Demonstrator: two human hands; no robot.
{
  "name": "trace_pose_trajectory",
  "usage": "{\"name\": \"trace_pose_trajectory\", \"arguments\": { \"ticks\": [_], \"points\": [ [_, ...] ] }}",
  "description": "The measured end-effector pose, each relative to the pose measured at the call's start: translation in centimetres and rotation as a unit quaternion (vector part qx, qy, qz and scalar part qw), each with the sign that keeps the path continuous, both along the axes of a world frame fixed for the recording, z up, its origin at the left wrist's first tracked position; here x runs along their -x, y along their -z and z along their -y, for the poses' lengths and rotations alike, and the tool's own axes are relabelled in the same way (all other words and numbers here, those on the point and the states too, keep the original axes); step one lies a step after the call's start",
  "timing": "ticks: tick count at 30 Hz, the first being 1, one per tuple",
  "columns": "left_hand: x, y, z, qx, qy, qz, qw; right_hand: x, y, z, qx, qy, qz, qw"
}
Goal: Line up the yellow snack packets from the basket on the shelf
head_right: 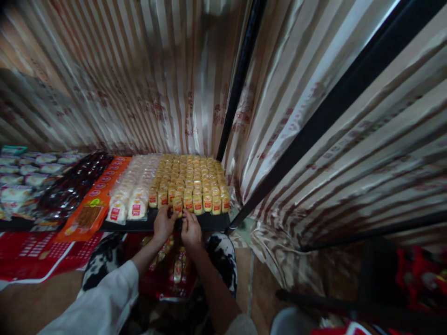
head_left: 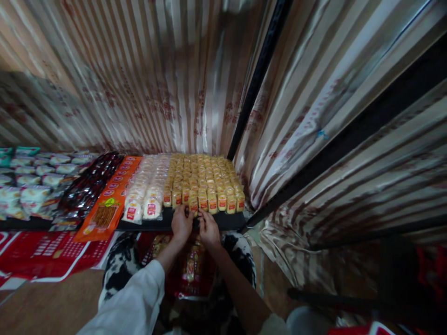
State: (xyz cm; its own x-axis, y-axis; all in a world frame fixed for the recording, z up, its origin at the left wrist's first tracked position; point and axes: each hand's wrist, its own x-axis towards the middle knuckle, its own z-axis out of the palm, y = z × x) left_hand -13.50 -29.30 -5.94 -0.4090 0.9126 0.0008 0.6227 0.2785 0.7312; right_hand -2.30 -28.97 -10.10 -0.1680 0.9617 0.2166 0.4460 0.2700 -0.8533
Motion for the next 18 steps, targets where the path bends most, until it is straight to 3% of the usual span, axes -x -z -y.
{"name": "trace_pose_trajectory", "arguments": {
  "ticks": [5, 13, 18],
  "points": [
    [-0.4, 0.5, -0.7, -0.012, -0.001, -0.016, 1.0, -0.5, 1.2, -0.5, 0.051, 0.0, -0.073, 0.996],
    [-0.6, 1.6, -0.6, -0.044, -0.039, -0.04, 0.997, -0.4, 1.8, -0.5, 0.002, 0.011, -0.091, 0.996],
    [-0.8, 2.9, -0.9, -0.079, -0.033, 0.017, 0.996, -0.3, 2.1, -0.7, 0.008, 0.029, -0.092, 0.995]
  ]
}}
